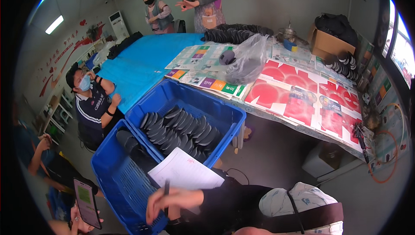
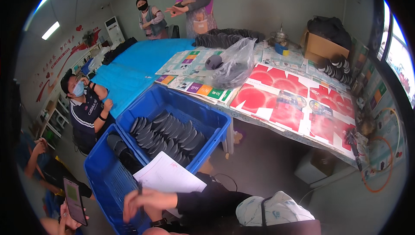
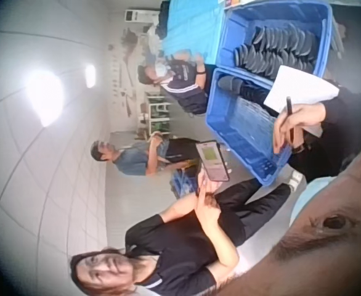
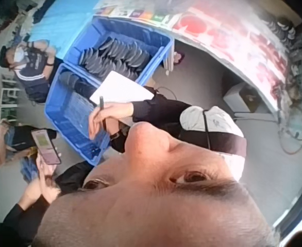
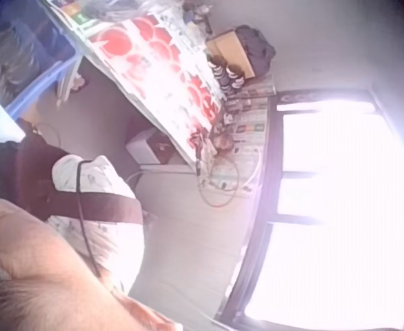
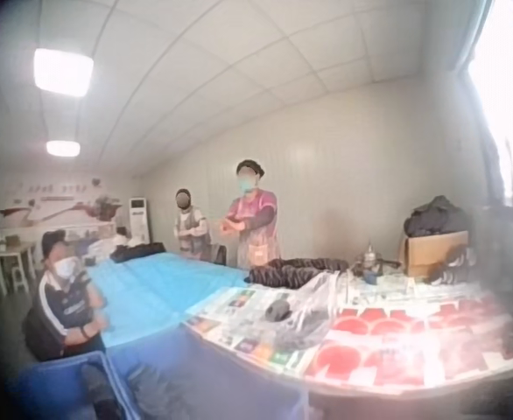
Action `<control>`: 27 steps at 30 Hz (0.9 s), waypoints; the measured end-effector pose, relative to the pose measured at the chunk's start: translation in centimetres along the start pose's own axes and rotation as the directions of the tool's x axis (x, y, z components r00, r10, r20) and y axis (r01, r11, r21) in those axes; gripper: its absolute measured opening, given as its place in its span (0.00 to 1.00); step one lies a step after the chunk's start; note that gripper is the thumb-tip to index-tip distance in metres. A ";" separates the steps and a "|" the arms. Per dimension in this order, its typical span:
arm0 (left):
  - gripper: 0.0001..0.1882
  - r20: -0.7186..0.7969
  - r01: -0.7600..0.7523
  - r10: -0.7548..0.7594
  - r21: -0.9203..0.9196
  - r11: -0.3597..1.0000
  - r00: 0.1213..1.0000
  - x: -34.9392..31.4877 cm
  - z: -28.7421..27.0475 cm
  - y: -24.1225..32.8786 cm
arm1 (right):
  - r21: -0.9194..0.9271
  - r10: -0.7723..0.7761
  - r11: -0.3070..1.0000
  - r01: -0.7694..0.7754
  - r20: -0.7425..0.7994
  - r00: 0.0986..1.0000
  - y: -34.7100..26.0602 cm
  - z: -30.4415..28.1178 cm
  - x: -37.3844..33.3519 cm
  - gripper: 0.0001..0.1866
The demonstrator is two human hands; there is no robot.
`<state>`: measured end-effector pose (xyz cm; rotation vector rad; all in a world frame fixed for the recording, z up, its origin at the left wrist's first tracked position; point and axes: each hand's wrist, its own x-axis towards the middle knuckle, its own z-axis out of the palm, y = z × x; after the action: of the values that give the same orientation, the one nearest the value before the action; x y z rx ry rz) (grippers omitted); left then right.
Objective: The recorder is writing down numbers or tallies on a sheet of paper while reviewing bins of shoe components and consulting with colleagues.
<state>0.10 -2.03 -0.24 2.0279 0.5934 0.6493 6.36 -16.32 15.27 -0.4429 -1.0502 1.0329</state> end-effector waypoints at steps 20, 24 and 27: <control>0.12 0.098 0.251 -0.231 -0.321 0.913 0.968 0.3 -1.0 -1.9 | -0.651 -0.222 0.703 -0.287 -0.585 0.780 9.6 -12.2 -2.5 0.09; 0.11 0.139 0.279 -0.246 -0.317 0.907 0.959 0.6 -0.9 -1.4 | -0.731 -0.284 0.598 -0.329 -0.577 0.766 8.2 -12.0 -2.3 0.08; 0.10 0.109 0.258 -0.235 -0.375 0.890 0.966 0.6 -0.8 -1.3 | -0.715 -0.250 0.571 -0.404 -0.620 0.743 8.4 -12.2 -2.3 0.08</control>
<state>-0.17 -0.53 -0.83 1.5650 0.6203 0.5033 12.71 -12.34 2.30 -1.5574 -0.7677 0.2817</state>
